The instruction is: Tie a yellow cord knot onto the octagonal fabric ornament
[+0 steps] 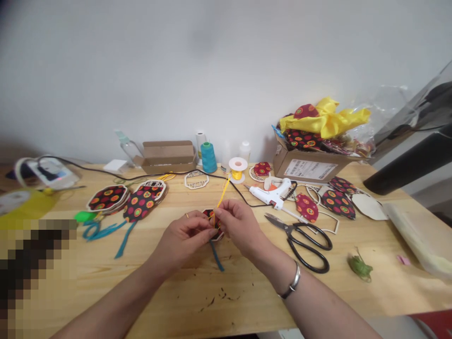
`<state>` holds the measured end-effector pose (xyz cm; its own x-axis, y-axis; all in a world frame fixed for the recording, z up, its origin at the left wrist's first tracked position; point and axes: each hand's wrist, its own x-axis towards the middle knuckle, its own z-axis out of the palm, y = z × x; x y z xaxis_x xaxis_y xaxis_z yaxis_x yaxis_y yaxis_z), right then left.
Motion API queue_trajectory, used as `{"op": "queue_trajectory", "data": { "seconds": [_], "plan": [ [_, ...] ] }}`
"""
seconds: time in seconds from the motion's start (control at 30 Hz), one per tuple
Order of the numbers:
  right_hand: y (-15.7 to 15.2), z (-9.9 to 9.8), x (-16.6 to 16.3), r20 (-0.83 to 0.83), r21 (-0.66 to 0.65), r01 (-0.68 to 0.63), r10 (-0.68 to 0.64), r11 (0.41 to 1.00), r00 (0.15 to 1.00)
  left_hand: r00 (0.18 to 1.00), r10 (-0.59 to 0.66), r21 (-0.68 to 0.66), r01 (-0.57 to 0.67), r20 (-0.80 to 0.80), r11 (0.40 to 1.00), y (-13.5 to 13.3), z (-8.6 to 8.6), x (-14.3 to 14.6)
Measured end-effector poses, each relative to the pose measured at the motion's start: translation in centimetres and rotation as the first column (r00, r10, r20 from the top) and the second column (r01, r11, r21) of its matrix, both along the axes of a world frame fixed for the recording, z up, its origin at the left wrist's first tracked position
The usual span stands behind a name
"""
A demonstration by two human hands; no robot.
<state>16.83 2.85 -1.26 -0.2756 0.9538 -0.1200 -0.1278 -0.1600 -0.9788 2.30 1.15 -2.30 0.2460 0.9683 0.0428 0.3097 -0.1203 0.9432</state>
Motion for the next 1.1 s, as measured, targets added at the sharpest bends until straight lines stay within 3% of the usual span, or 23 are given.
{"op": "queue_trajectory", "data": {
  "seconds": [0.1, 0.17, 0.4, 0.63, 0.8, 1.1],
  "plan": [
    [-0.1, 0.2, 0.0, -0.124, -0.066, -0.061, 0.053, 0.996, 0.991, 1.000, -0.001, 0.006, 0.001, 0.017, 1.000, -0.1, 0.1, 0.1],
    [-0.1, 0.3, 0.0, -0.123, -0.072, -0.069, 0.060, 0.995, 0.991, 0.999, -0.020, -0.015, 0.021, 0.049, 1.000, -0.2, 0.3, 0.1],
    [0.2, 0.2, 0.1, 0.198, 0.080, -0.008, -0.008, 0.997, 0.980, 0.920, 0.042, -0.224, 0.050, 0.389, 0.973, -0.3, 0.6, 0.2],
    [-0.1, 0.4, 0.3, 0.373, 0.210, -0.039, -0.043, 0.977, 0.927, 0.952, 0.003, -0.232, 0.071, 0.306, 0.970, 0.0, 1.0, 0.1],
    [-0.1, 0.4, 0.4, 0.386, 0.206, -0.061, -0.023, 0.977, 0.922, 0.970, 0.038, -0.235, 0.020, 0.238, 0.972, 0.1, 1.2, -0.2],
    [0.1, 0.5, 0.4, 0.260, 0.085, -0.090, 0.065, 0.992, 0.963, 0.947, 0.082, -0.355, 0.035, 0.309, 0.934, 0.2, 1.4, -0.3]
  ]
}}
